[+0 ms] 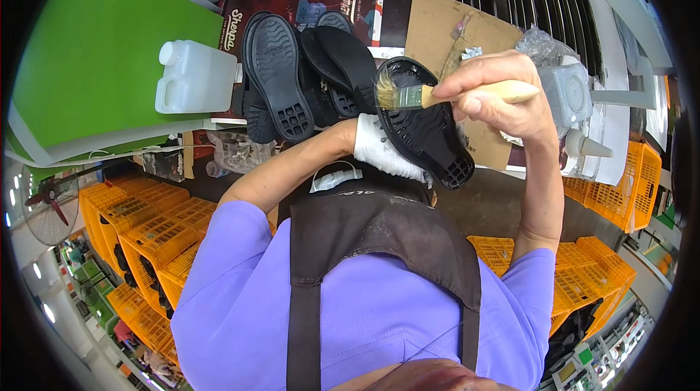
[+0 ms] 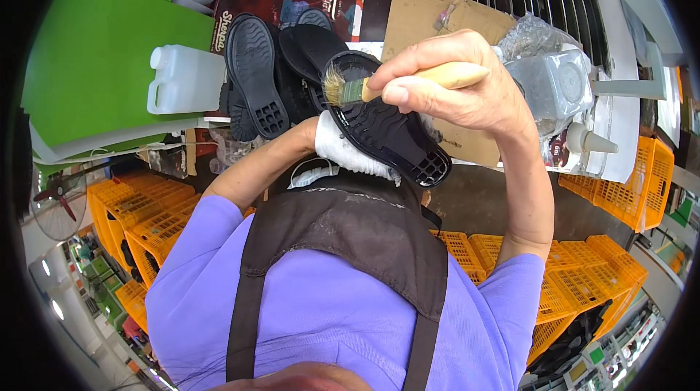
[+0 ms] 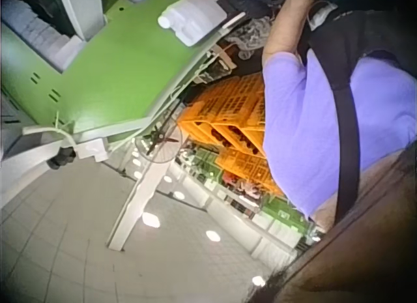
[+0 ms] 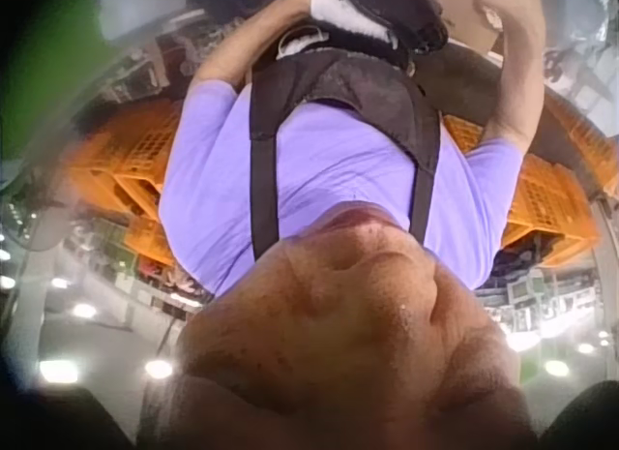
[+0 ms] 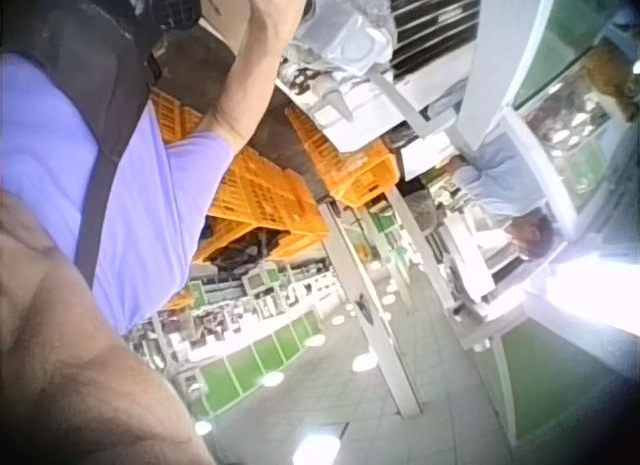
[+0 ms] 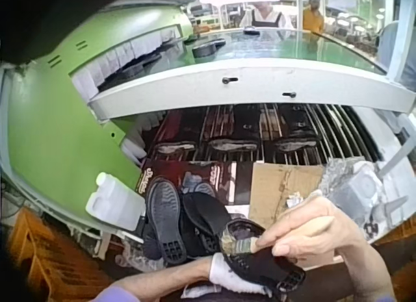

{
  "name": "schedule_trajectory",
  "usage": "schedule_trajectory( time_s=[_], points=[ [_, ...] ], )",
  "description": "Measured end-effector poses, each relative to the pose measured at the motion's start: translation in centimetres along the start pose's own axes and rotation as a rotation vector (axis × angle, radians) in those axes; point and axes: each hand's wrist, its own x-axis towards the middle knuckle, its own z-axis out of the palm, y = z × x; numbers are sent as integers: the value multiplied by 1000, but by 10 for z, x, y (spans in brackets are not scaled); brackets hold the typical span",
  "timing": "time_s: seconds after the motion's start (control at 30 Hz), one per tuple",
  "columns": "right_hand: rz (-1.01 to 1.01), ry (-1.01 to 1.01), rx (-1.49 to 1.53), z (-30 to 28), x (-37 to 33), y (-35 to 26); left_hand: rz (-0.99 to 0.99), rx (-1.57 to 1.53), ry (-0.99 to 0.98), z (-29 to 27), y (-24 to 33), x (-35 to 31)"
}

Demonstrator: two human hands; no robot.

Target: The person applies a white adhesive substance to the soles of black shoes using a brush. They repeatedly dip the brush into a container and spread the glue across the textured surface of the shoe soles, handling multiple shoes one at a time.

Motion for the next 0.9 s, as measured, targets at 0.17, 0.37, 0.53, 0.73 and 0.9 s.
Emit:
schedule_trajectory(
  time_s=[0.17, 0.37, 0.53, 0.73, 0.9],
  points=[
    [36, -42, 141, -18, -8, 4, -128, -158, -105, 1, -16, -9],
    [20, 276, -30, -38, -41, 1, -259, -844, 348, -3, -10, -26],
    [-239, 276, -538, -22, -36, 0, -189, -1456, 551, -5, -4, -30],
    [-280, 249, -758, 20, -36, 22, -180, -1542, 551, 0, -8, -28],
    [-282, -21, -459, 21, -40, 13, -301, -1547, 778, -8, 8, -20]
  ],
)
